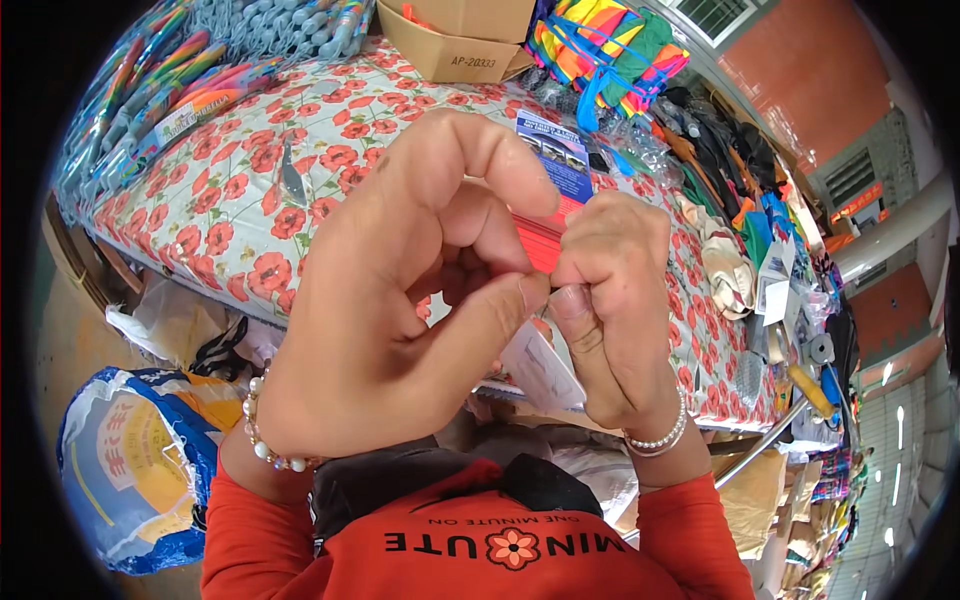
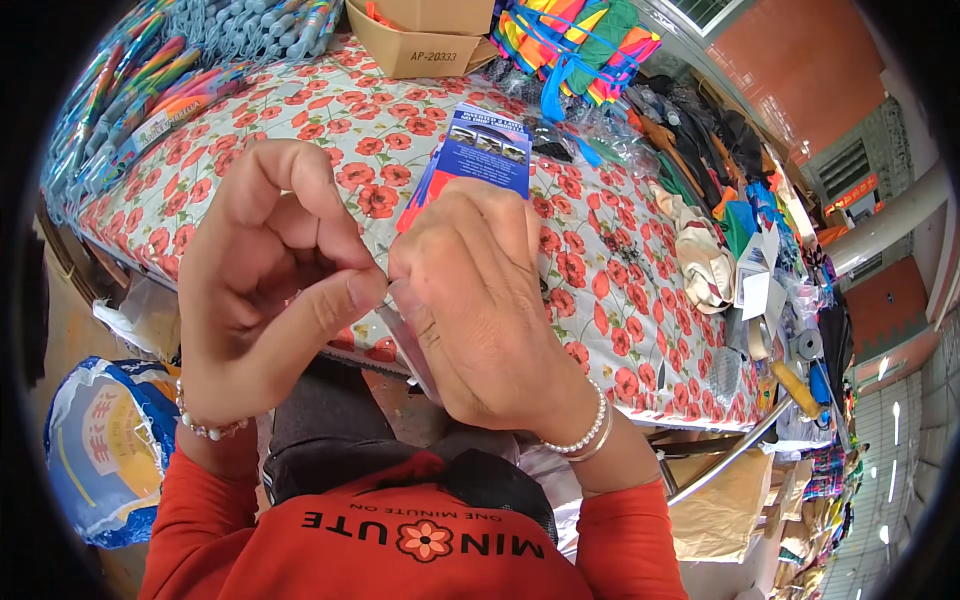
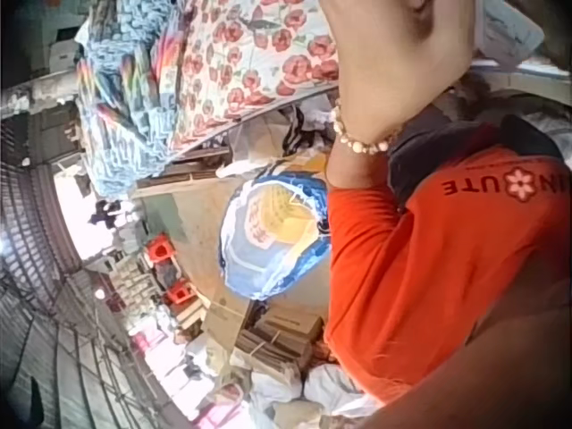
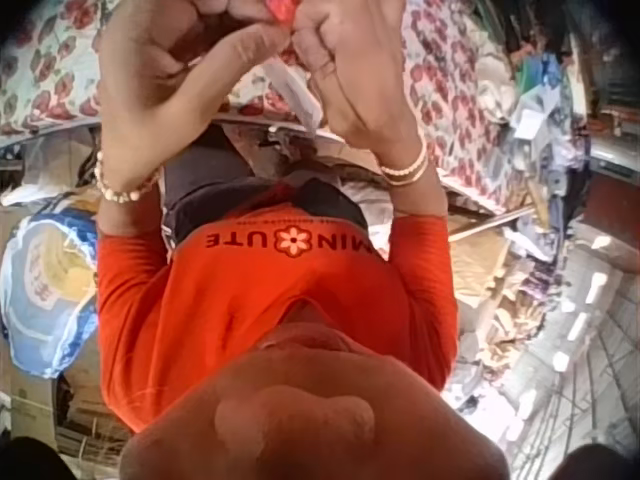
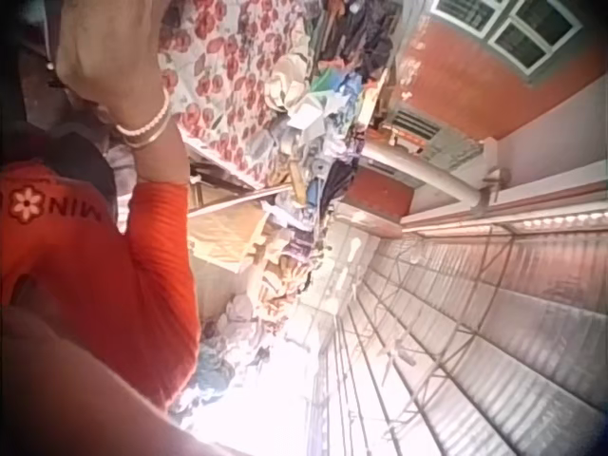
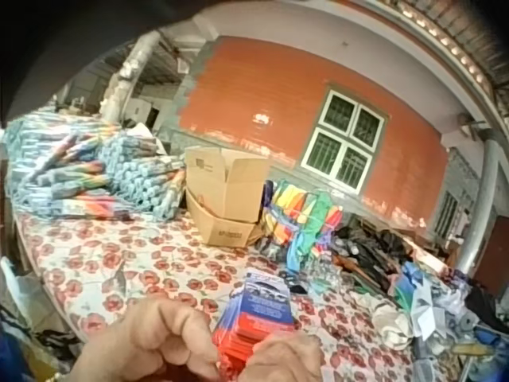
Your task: Sorting and unfolding paper flyers on a table.
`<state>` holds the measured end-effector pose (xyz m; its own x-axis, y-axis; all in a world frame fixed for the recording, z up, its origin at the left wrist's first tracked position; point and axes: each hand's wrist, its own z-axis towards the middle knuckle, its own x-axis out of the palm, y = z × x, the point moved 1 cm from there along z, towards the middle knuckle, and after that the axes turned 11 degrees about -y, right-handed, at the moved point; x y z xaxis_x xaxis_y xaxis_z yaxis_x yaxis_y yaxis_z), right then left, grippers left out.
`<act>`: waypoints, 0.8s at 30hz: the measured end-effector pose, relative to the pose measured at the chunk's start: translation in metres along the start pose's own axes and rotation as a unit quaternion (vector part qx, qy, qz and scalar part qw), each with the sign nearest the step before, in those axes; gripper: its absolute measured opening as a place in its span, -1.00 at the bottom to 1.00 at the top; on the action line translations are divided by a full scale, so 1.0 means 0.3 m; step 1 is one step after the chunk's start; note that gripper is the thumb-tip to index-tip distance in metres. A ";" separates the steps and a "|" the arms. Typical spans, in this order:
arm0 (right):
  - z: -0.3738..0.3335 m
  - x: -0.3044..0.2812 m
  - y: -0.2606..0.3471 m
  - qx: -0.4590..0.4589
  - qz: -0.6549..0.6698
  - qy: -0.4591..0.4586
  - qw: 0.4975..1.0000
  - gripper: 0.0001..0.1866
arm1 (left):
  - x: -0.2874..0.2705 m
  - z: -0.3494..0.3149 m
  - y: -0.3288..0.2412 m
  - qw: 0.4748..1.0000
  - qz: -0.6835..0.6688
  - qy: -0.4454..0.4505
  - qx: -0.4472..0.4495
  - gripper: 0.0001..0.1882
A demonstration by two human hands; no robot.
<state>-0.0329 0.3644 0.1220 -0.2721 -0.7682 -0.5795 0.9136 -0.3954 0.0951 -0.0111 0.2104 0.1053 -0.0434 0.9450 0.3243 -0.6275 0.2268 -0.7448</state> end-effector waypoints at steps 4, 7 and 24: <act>-0.013 0.007 -0.027 0.008 0.028 0.014 0.999 -0.86 | -0.020 0.037 0.006 0.984 -0.073 0.070 -0.148 -0.69; -0.021 0.025 -0.044 0.001 0.018 0.030 0.999 -0.85 | -0.041 0.032 0.034 0.965 -0.074 0.076 -0.239 -0.72; 0.076 0.062 0.024 -0.081 0.097 0.119 0.985 -0.47 | -0.831 -0.435 -0.659 0.859 0.384 -0.323 -0.105 -0.74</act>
<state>-0.0383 0.3358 0.1301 -0.0273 -0.6745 -0.7377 0.9828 -0.1528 0.1034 0.2252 -0.0392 0.0955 -0.8465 0.5220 -0.1047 -0.0700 -0.3040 -0.9501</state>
